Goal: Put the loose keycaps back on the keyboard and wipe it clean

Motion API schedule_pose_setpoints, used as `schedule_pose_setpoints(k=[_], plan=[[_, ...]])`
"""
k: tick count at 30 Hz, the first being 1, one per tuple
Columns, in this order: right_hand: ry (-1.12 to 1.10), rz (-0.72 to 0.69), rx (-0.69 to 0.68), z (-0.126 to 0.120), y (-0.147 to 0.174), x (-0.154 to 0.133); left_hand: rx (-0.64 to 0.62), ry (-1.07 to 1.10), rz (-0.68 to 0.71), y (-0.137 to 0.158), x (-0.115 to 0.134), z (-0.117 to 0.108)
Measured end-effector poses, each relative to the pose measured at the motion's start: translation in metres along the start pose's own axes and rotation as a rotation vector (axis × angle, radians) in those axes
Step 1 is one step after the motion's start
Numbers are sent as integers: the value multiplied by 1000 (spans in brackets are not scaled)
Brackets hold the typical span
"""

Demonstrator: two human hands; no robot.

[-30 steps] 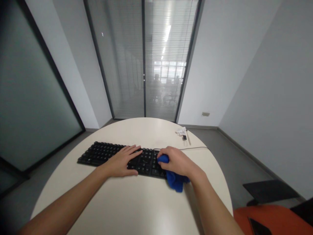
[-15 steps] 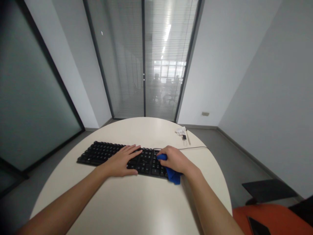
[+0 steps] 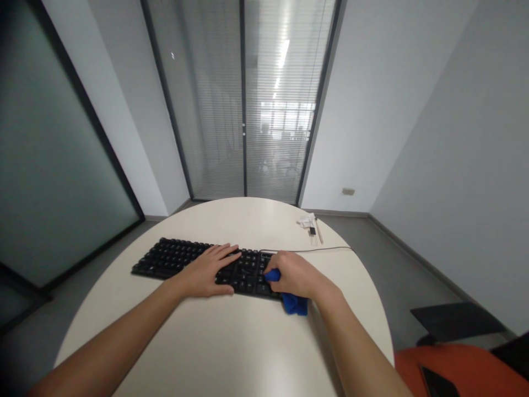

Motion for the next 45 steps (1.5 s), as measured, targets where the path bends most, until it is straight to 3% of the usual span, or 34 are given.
schedule_pose_setpoints(k=[25, 27, 31, 33, 41, 45], plan=[[-107, -130, -118, 12, 5, -24, 14, 8, 5, 1, -1, 0], [-125, -125, -78, 9, 5, -20, 16, 10, 6, 1, 0, 0], [-115, -91, 205, -5, -1, -6, 14, 8, 5, 1, 0, 0], [-105, -84, 283, -3, -7, 1, 11, 2, 5, 1, 1, 0], [30, 11, 230, 13, -16, 9, 1, -8, 2, 0, 2, 1], [14, -59, 191, 11, -13, 3, 10, -4, 4, -1, 2, 0]])
Point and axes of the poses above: each hand's wrist, its own y-axis away from the middle knuckle, its own z-axis out of the palm, x = y × z, the point moved 7 cm from there along -y, towards the middle knuckle, and after that the axes turned 4 degrees about z, right-handed, at the moved point
